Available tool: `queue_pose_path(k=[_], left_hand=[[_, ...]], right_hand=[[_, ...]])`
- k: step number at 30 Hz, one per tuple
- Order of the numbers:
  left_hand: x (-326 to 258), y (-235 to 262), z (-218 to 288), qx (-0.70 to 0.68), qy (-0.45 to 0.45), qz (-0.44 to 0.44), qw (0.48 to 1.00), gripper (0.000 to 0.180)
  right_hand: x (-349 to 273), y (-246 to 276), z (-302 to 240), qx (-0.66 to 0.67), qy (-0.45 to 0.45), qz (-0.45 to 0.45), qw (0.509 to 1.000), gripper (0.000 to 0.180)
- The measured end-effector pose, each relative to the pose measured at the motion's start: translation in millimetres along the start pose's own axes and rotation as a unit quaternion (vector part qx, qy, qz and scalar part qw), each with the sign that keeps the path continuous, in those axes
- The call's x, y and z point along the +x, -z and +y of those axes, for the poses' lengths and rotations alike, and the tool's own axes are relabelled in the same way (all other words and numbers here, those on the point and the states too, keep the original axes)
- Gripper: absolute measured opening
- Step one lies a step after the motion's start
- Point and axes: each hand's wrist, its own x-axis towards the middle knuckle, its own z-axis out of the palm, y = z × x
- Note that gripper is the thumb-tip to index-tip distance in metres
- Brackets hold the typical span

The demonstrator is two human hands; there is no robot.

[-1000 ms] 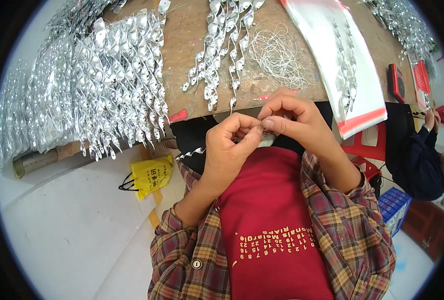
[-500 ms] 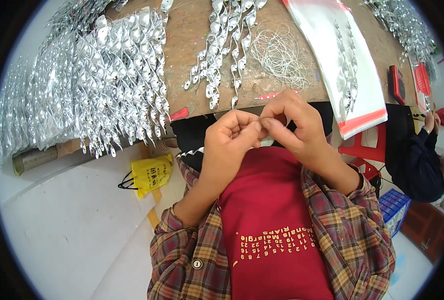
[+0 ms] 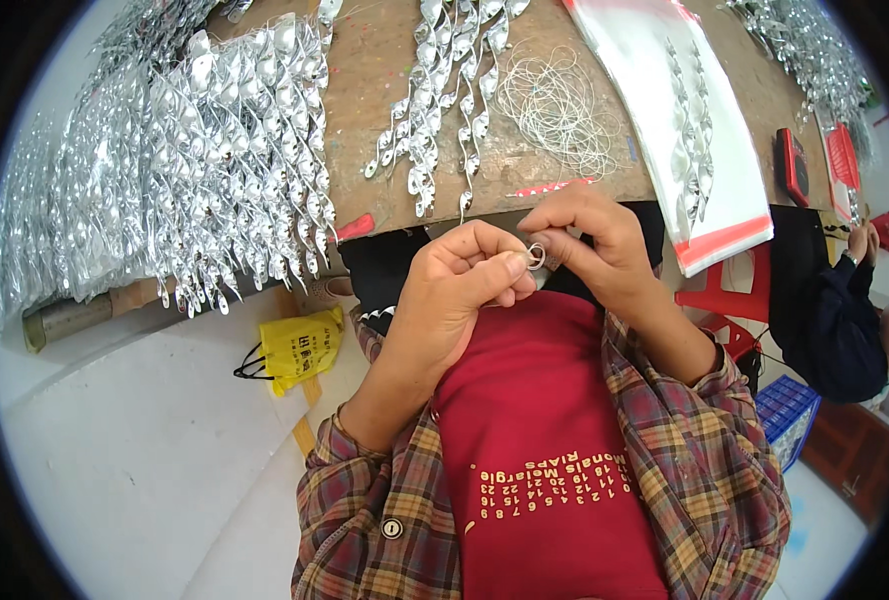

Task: Assembling silver tinsel decorations by manually attaching leaf-like components to a string.

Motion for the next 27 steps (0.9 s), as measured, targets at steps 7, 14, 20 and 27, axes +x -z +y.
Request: queue_pose_path(k=[7,14,20,27], left_hand=[[1,3,-4,0.054,-0.059,0.017,0.997,0.007],[0,-2,-4,0.13,-0.076,0.031,0.988,0.008],[-3,-5,0,0.116,-0.071,0.054,0.989,0.009],[-4,-3,4,0.116,-0.05,0.053,0.991,0.01]], right_hand=[[0,1,-8,-0.054,0.056,-0.008,0.997,0.012],[3,4,-16,-0.176,0.136,0.015,0.975,0.014],[1,9,-15,-0.089,0.032,0.024,0.995,0.007],[3,13,-9,0.061,-0.021,0.0,0.998,0.013]])
